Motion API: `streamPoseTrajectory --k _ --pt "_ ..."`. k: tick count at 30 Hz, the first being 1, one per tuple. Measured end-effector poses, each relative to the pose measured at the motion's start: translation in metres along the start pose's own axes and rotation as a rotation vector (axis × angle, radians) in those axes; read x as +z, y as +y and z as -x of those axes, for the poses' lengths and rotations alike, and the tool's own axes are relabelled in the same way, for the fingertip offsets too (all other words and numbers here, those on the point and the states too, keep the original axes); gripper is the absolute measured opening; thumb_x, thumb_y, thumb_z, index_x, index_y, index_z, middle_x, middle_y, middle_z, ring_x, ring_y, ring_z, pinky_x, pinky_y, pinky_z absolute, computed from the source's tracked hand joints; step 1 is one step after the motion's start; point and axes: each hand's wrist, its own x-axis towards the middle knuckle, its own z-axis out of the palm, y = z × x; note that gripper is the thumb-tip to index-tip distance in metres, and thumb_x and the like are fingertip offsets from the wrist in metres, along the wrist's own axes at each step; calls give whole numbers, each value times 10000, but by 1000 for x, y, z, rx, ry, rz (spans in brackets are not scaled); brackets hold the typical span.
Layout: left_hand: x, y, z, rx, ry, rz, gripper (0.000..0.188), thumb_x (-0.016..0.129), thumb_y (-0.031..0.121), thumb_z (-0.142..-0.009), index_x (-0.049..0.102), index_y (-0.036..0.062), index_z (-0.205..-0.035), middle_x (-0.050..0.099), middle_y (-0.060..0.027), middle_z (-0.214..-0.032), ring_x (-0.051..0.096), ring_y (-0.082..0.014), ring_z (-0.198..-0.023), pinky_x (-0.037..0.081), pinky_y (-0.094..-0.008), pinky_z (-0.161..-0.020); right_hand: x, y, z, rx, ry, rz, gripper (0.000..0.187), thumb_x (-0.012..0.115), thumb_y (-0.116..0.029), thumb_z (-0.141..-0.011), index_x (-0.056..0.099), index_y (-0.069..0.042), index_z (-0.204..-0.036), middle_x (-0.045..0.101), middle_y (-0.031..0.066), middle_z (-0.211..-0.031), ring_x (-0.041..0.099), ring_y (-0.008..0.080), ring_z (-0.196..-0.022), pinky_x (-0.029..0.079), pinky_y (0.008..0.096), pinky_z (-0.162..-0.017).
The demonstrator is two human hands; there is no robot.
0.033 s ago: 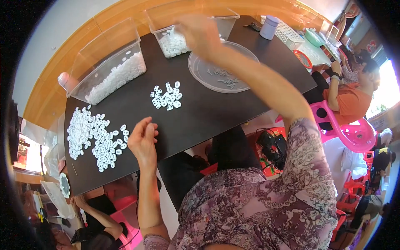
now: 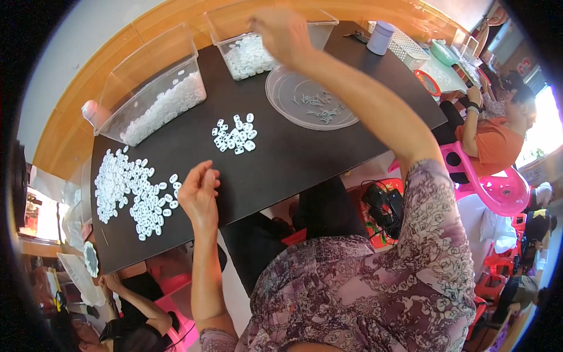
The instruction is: The recorder is manually assembling small white connectors by inserting pins taken from a sorting tray.
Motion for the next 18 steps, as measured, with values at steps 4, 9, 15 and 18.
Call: streamPoseTrajectory --k 4,9,15,18 --pt "5 -1 -30 310 68 -273 142 607 16 -784 665 42 -911 596 -104 -732 575 -238 -656 456 -314 -612 17 50 -14 106 -81 119 209 593 -74 -655 657 -54 -854 611 178 -806 565 357 -809 437 445 -735" --pt "20 -13 -43 485 45 -554 123 655 25 -706 667 100 -803 539 -84 -694 550 -255 -685 447 -369 -591 21 15 10 80 -60 153 106 614 -103 -682 625 -43 -769 600 179 -771 556 357 -792 429 443 -720" --pt "23 -7 -42 589 8 -674 76 663 38 -668 629 80 -722 527 -77 -701 547 -250 -696 446 -375 -573 -16 -15 41 81 -217 65 43 616 -111 -743 635 -74 -754 600 81 -770 551 287 -791 440 399 -674" --pt "23 -5 -38 602 -23 -671 52 637 27 -688 620 66 -719 522 -86 -719 542 -263 -709 445 -377 -589 -36 -17 57 112 -287 -2 44 614 -107 -741 639 -72 -750 597 83 -744 555 289 -773 444 397 -668"
